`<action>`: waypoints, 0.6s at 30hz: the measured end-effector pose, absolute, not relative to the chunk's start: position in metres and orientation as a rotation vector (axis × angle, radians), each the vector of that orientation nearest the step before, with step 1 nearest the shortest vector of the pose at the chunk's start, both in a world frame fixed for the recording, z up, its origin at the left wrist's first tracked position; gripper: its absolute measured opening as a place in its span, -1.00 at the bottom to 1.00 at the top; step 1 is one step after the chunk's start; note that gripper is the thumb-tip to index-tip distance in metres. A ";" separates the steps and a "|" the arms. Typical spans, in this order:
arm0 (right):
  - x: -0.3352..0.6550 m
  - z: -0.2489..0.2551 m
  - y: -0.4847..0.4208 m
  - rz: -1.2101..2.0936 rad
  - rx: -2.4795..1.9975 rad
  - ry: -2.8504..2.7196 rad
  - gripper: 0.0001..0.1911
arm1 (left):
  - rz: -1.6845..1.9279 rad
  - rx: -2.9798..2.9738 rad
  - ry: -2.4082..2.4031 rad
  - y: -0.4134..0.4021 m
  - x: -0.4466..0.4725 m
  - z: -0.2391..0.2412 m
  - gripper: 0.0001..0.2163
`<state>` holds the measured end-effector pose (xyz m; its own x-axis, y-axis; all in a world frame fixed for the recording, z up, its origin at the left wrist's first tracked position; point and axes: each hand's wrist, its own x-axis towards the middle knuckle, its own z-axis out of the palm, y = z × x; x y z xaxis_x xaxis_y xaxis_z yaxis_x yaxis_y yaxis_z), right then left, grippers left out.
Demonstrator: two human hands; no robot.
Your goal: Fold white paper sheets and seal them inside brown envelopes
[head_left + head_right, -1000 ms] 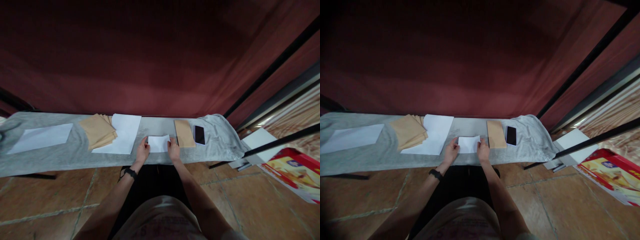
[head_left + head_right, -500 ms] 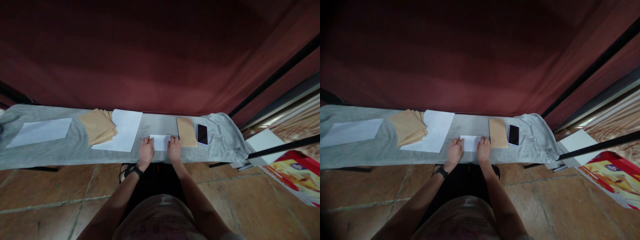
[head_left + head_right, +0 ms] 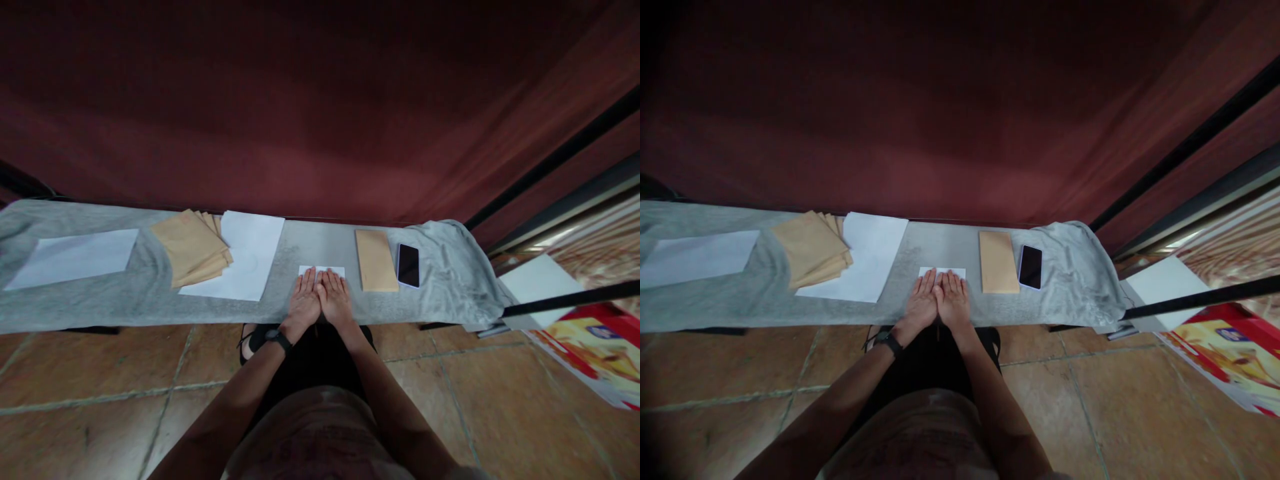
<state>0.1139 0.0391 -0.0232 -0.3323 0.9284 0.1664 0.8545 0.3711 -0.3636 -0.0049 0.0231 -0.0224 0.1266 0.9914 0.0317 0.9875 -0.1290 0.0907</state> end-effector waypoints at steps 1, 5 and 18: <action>0.115 -0.023 0.040 0.293 -1.575 -2.299 -0.44 | 0.141 2.322 2.046 0.023 -0.005 -0.022 -0.45; 0.120 -0.026 0.042 0.250 -1.608 -2.293 -0.42 | 0.212 2.293 2.092 0.025 -0.008 -0.021 -0.45; 0.139 -0.036 0.044 0.092 -1.646 -2.219 -0.38 | 0.297 2.162 2.220 0.024 -0.026 -0.017 -0.38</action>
<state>0.1392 0.0439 -0.0356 -0.2457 0.9345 0.2577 0.9100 0.3139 -0.2709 -0.0262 0.0237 -0.0168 -0.0351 0.9931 0.1122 0.9876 0.0173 0.1559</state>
